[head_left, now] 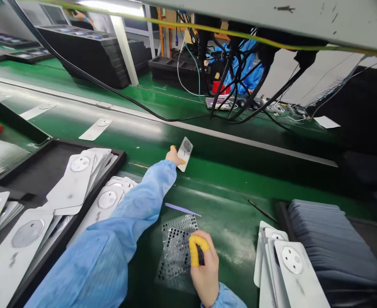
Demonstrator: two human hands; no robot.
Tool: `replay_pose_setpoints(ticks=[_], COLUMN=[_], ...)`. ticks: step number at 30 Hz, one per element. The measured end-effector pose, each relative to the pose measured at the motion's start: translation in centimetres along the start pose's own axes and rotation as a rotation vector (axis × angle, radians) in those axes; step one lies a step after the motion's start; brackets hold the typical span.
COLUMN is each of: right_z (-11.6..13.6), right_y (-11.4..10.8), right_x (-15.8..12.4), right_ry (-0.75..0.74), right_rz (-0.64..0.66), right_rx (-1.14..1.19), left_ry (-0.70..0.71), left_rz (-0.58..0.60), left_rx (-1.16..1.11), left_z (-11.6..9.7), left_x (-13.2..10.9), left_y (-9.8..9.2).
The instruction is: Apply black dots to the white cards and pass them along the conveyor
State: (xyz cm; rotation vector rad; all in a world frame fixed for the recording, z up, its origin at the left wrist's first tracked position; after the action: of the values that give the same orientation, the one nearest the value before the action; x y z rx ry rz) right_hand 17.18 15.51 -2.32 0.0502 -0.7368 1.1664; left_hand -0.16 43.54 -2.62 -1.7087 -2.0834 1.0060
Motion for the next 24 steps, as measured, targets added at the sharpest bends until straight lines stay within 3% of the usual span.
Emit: replay_pose_setpoints(ticks=[3,8,10,12,17,24], right_z=[0.6,2.9,4.1,5.1,7.4,7.4], right_y=[-1.1,-3.7,-3.9,-3.6,-3.1,-2.7], right_x=[1.3,4.2,4.6,4.6,3.6,2.1], right_ry=[-0.033,-0.155,-0.197,-0.222,-0.28,-0.305], right_rz=[-0.059,-0.186,-0.189,-0.154,-0.078,0.089], right_rx=[-0.018,-0.1,-0.119,-0.122,-0.16,-0.267], left_ry=[0.013,0.032,0.061,0.08,0.083,-0.253], left_rz=[0.164,0.392,0.439,0.465,0.4,0.164], left_rx=[-0.134,-0.375,-0.622,-0.726,-0.742,-0.825], left_z=[0.8,5.7,6.3,6.1,5.1,9.3], left_x=[-4.4,-19.3,-24.6,-28.2,-30.8,-32.2], left_y=[-0.6,0.6,0.5,0.4,0.3,-0.1])
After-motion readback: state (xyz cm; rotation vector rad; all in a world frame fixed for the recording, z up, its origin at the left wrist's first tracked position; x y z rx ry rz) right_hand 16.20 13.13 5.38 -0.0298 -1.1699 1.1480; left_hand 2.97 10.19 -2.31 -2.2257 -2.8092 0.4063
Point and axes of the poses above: each hand's wrist, its own x-axis towards the middle knuckle, its own y-axis out of the palm, z = x × y, the point moved 8 cm from there along x, towards the middle knuckle, and after that the axes turned 10 degrees about -z, right-handed, at the moved point
